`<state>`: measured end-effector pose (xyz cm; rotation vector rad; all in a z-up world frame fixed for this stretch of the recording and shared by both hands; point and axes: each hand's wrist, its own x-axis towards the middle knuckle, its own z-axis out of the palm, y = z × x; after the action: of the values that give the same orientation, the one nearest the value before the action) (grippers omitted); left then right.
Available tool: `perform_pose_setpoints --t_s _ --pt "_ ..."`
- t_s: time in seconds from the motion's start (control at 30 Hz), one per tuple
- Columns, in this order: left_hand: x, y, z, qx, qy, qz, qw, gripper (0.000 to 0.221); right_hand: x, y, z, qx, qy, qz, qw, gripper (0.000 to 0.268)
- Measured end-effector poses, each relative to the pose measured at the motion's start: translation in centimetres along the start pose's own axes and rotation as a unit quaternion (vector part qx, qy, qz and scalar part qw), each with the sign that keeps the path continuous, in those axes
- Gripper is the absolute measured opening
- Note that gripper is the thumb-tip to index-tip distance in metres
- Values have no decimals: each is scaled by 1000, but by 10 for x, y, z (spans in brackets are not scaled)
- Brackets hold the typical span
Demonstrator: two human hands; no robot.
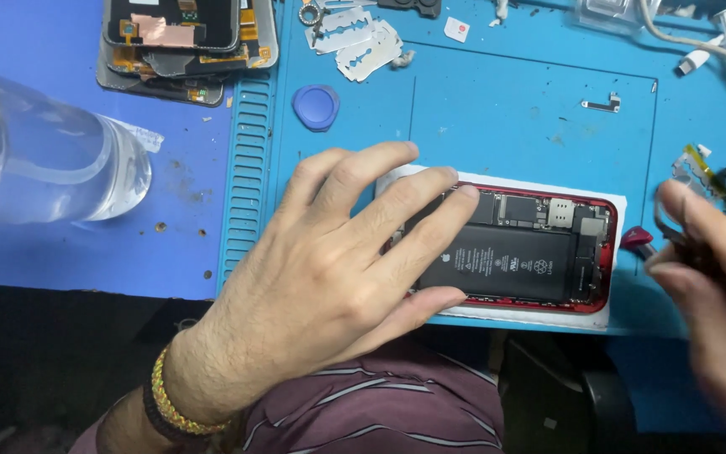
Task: Disassembling a smartphone by removing internal screws and small metal brackets using precision tools.
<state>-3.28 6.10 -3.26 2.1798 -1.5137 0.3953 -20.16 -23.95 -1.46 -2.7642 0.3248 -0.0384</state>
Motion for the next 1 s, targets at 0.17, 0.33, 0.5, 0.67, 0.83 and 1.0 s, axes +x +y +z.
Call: perform_pose_setpoints --t_s 0.17,0.33,0.5,0.67,0.83,1.0 --pt "0 -1 -1 -8 2 1 1000 62 2 -14 11 -13 11 -48 999 48" --pt "2 0 -2 -20 -5 -8 1000 61 -14 31 24 -105 29 -180 978 49" --pt "3 0 -2 -14 -7 -12 1000 55 -18 22 16 -85 14 -234 968 57" --pt "3 -1 0 -10 -3 -13 1000 59 -11 2 10 -36 -10 -207 978 65" --pt "3 -1 2 -25 0 -19 1000 55 -4 3 14 -45 1 -241 969 53" --pt "1 -1 3 -35 5 -25 999 61 -6 8 18 -77 -48 -173 981 63"
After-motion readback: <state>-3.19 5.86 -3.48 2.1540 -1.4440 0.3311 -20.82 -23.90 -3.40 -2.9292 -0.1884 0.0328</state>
